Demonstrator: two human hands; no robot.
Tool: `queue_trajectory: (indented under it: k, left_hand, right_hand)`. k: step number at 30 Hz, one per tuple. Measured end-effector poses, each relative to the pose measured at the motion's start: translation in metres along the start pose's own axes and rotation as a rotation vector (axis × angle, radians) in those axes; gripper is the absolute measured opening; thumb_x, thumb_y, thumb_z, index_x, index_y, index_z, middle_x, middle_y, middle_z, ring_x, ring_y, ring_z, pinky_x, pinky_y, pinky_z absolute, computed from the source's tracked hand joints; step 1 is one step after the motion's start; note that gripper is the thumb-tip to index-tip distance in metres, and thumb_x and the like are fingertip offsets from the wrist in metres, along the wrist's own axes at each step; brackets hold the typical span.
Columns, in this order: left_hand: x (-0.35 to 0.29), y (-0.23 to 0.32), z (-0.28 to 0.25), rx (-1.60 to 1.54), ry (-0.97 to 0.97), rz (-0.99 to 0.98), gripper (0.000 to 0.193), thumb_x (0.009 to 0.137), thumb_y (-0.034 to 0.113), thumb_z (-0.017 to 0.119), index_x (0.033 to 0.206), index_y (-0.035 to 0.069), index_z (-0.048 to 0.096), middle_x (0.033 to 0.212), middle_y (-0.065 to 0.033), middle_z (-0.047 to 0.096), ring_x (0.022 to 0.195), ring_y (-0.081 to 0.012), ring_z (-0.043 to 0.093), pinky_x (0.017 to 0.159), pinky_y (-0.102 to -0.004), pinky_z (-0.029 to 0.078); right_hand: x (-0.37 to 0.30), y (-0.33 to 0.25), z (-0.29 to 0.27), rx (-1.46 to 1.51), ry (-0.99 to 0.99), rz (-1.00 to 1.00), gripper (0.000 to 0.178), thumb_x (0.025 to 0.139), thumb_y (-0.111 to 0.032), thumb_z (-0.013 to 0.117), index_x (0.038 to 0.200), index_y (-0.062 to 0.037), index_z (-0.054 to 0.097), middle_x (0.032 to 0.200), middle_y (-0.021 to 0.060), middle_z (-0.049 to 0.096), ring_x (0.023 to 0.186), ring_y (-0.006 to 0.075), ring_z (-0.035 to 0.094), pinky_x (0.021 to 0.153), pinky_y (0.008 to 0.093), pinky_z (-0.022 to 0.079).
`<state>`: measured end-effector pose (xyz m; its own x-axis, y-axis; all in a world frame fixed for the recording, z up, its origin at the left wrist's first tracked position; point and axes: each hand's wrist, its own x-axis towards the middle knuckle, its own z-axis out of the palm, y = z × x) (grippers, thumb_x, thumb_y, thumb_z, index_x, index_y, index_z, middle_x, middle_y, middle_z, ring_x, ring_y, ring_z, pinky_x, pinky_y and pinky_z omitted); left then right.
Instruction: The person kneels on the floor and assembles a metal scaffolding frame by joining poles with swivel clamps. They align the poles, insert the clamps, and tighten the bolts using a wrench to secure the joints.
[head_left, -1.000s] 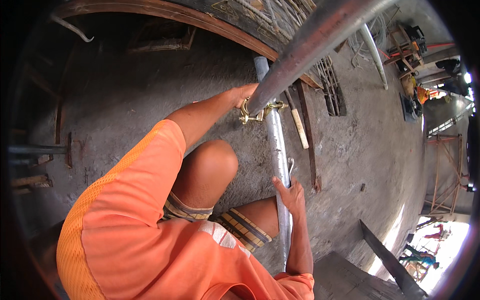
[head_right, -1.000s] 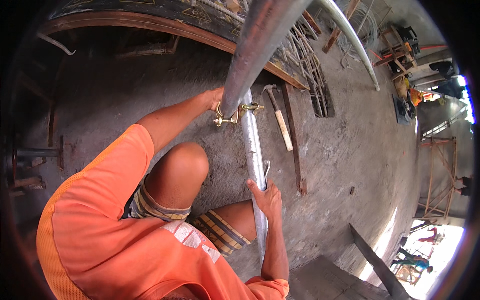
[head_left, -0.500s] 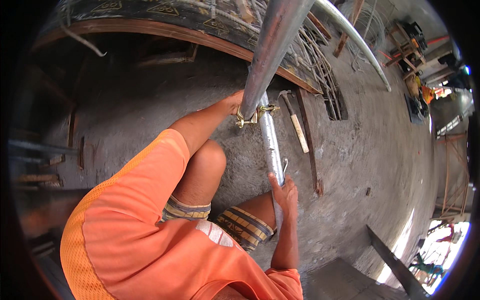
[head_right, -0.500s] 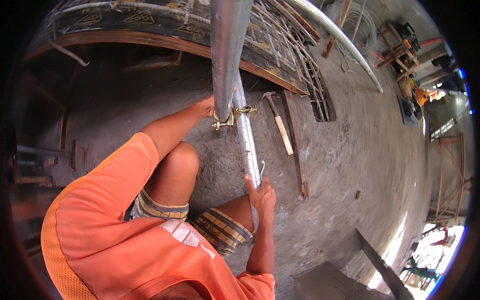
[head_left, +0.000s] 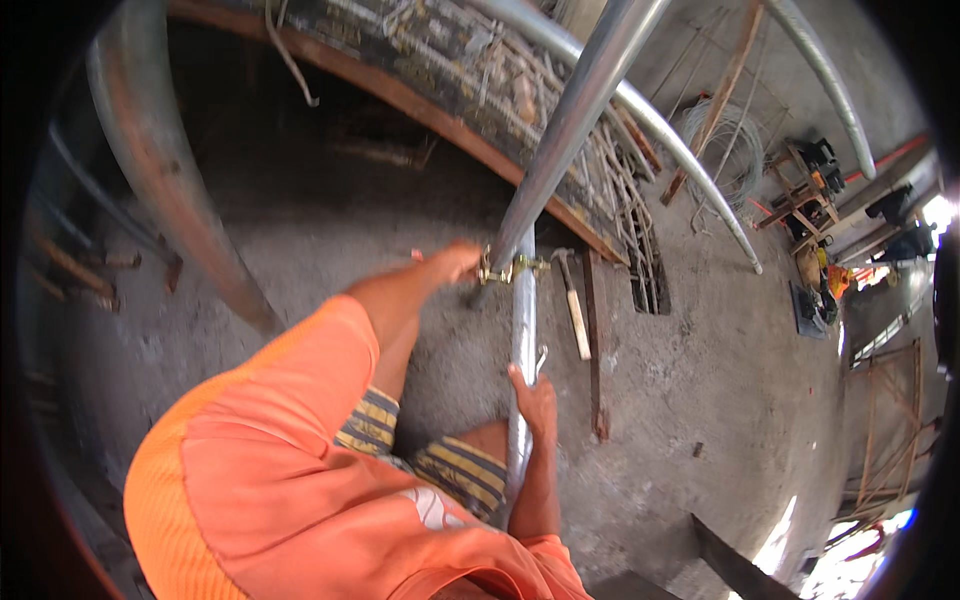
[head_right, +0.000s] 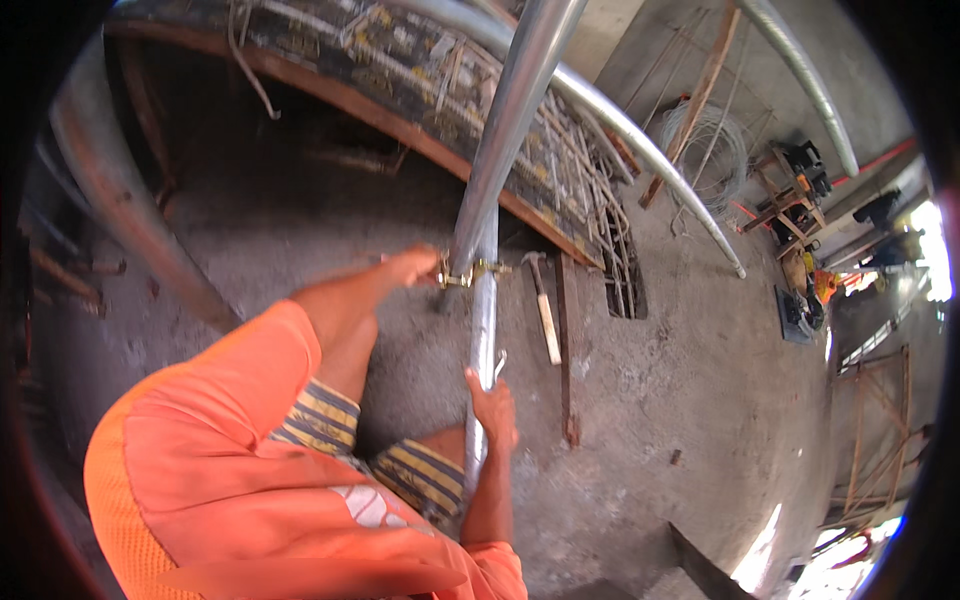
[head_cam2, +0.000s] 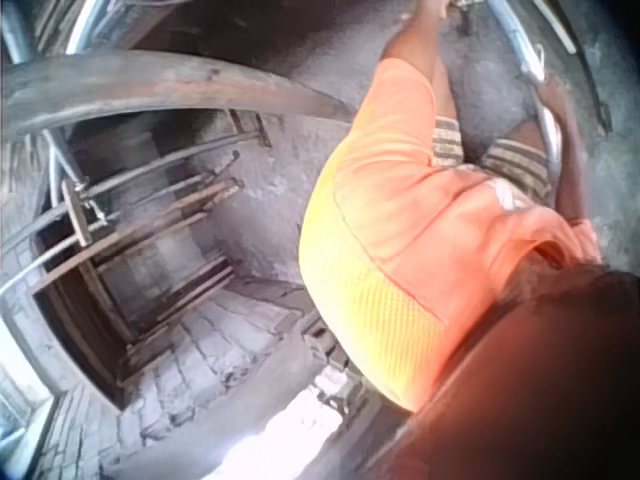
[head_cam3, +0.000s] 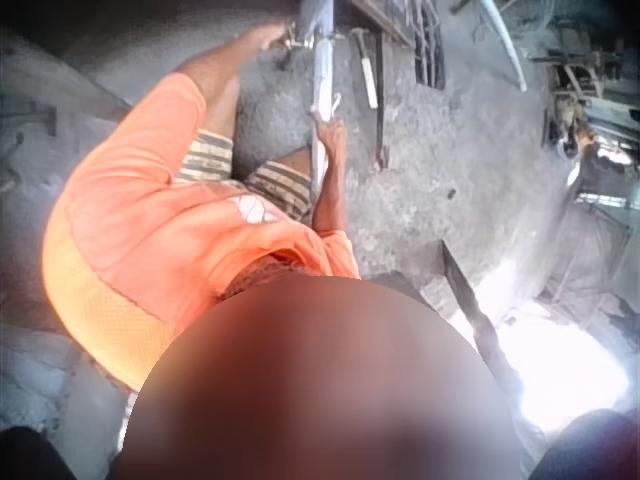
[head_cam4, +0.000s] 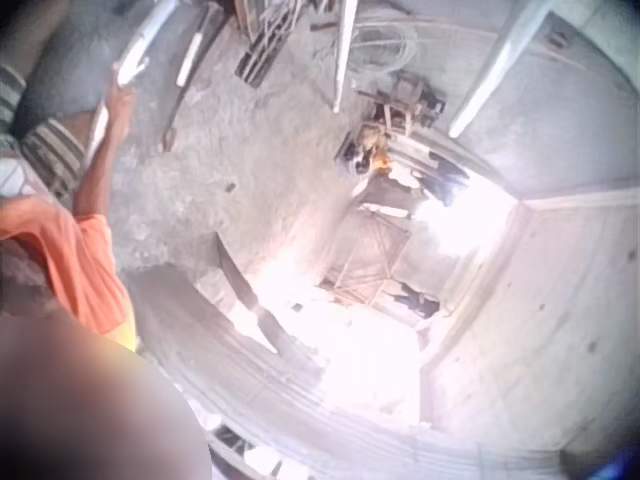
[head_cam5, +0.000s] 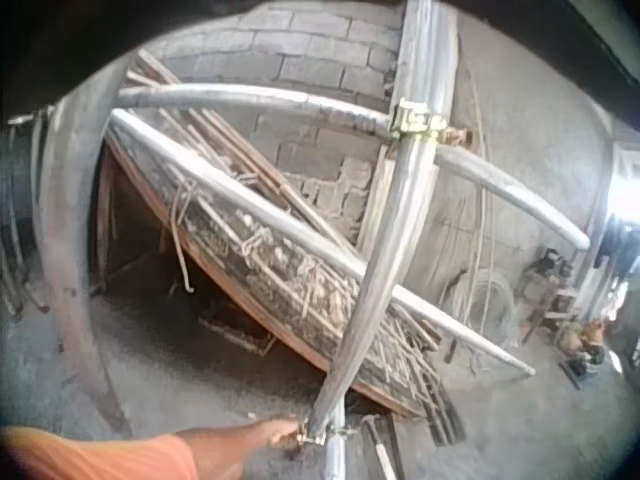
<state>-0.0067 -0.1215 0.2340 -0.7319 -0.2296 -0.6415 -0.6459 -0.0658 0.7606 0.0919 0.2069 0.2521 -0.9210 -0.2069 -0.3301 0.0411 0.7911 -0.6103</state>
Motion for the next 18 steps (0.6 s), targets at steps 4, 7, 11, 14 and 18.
queue_trajectory:
  k: [4, 7, 11, 14, 18]
  left_hand:
    - [0.007, -0.025, 0.017, -0.368, 0.131, 0.151, 0.03, 0.102, 0.037, 0.056, 0.101, 0.01, 0.066, 0.087, -0.0044, 0.068, 0.073, -0.0154, 0.066, 0.057, -0.0334, 0.053]
    - [0.007, -0.049, 0.032, -0.545, 0.115, 0.144, 0.031, 0.103, 0.038, 0.054, 0.104, 0.009, 0.065, 0.084, -0.0053, 0.068, 0.07, -0.0163, 0.067, 0.053, -0.0298, 0.051]
    - [0.016, -0.065, 0.046, -0.766, 0.161, 0.195, 0.034, 0.103, 0.038, 0.056, 0.105, 0.006, 0.066, 0.084, -0.0062, 0.068, 0.065, -0.017, 0.066, 0.057, -0.0291, 0.052]
    - [0.029, -0.067, 0.06, -0.761, 0.228, 0.201, 0.033, 0.102, 0.034, 0.058, 0.097, 0.003, 0.068, 0.082, -0.0072, 0.069, 0.064, -0.0176, 0.065, 0.056, -0.0319, 0.053]
    - [0.044, -0.064, 0.077, -0.916, 0.244, 0.174, 0.035, 0.098, 0.037, 0.067, 0.093, 0.002, 0.068, 0.088, -0.0076, 0.07, 0.074, -0.0204, 0.068, 0.063, -0.035, 0.056]
  right_hand:
    - [-0.001, -0.003, -0.001, 0.019, 0.006, 0.043, 0.081, 0.079, -0.066, 0.074, 0.115, 0.007, 0.069, 0.109, 0.0359, 0.068, 0.113, 0.0484, 0.065, 0.094, 0.0509, 0.051]
    - [0.0, 0.001, 0.001, -0.012, 0.074, 0.025, 0.079, 0.077, -0.063, 0.077, 0.114, 0.0067, 0.07, 0.107, 0.0349, 0.07, 0.11, 0.046, 0.067, 0.093, 0.0495, 0.053]
    - [0.004, 0.008, 0.008, -0.048, 0.098, -0.081, 0.08, 0.079, -0.058, 0.079, 0.118, 0.0106, 0.066, 0.106, 0.0333, 0.07, 0.109, 0.043, 0.069, 0.092, 0.0474, 0.053]
    - [0.003, 0.012, 0.003, -0.113, 0.116, -0.124, 0.058, 0.087, -0.049, 0.077, 0.098, 0.0076, 0.072, 0.086, 0.0146, 0.071, 0.085, 0.0202, 0.064, 0.078, 0.0402, 0.053]
    - [-0.003, 0.004, -0.004, 0.039, -0.03, -0.038, 0.071, 0.089, -0.052, 0.072, 0.12, 0.0116, 0.066, 0.103, 0.0185, 0.072, 0.098, 0.0253, 0.065, 0.09, 0.0394, 0.051]
